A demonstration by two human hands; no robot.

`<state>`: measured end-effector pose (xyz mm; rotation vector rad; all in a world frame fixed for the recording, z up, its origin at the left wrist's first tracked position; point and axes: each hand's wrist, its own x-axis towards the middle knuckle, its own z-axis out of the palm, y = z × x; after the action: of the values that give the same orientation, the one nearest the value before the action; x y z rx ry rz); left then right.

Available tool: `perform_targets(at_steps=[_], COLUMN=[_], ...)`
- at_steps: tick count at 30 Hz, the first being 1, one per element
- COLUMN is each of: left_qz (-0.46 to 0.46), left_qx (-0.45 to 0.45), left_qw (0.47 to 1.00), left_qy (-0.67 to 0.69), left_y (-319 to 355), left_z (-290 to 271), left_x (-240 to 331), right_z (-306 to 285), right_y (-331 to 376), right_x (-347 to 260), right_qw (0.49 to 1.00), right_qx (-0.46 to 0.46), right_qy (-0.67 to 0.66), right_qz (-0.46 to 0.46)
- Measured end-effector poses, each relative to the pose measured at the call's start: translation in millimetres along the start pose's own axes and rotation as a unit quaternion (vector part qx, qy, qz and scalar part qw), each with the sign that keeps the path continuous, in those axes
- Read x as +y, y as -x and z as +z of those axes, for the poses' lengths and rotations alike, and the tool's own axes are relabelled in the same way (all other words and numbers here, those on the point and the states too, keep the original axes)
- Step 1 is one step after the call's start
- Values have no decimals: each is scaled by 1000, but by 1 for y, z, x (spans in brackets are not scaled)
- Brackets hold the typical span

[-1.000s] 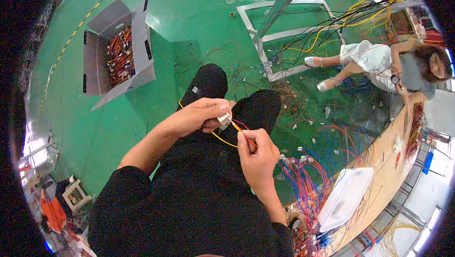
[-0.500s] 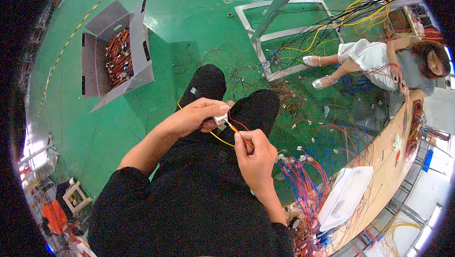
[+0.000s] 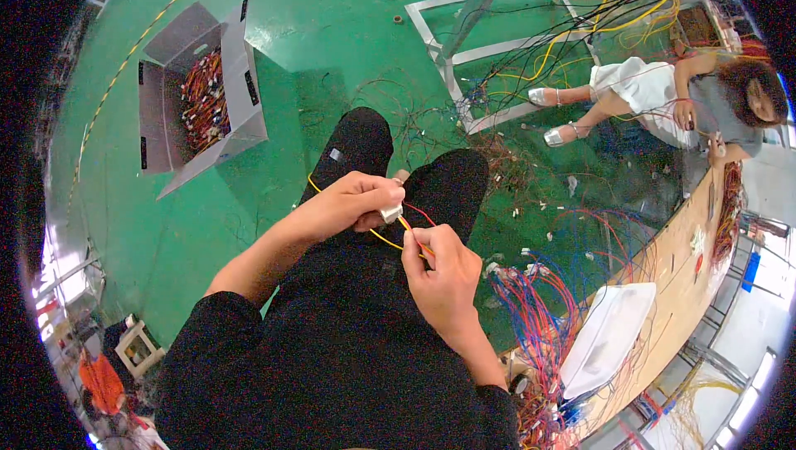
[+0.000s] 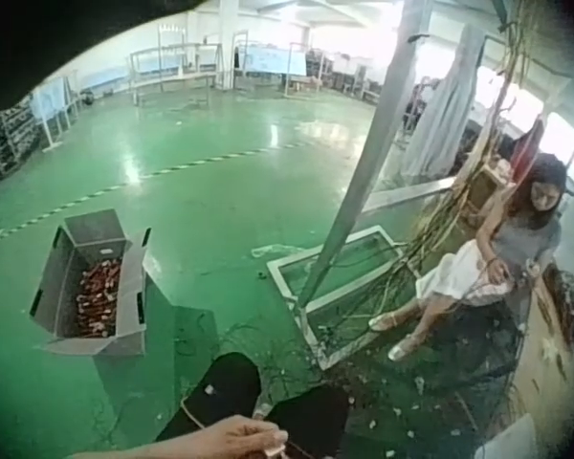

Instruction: Assembling a wire harness by organizing bundles of wires and inserting individual wires into plastic connectors.

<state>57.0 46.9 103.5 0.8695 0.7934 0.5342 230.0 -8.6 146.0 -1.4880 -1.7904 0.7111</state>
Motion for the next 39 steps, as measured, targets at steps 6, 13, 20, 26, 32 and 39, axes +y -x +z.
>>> perform_targets(at_steps=[6,13,20,26,32,39], left_qz=[-67,-5,-7,11,12,145], left_qx=[-83,46,-72,-83,-119,42], left_qw=[980,970,948,958,949,988], left_qy=[165,239,310,273,292,-39], left_y=[0,-4,-3,1,2,7], left_z=[0,-23,-11,-6,-10,-7], left_x=[-3,-6,-1,3,1,12], right_z=[-8,-30,-17,-13,-6,-8], right_y=[0,4,-3,-4,-8,-12], right_x=[-15,-25,-13,-15,-13,-5], right_qw=[1000,999,998,891,734,590], right_qx=[-2,36,-45,-186,-188,-183], right_qy=[5,29,-34,-353,-557,-658], right_qz=[-10,13,-16,218,340,430])
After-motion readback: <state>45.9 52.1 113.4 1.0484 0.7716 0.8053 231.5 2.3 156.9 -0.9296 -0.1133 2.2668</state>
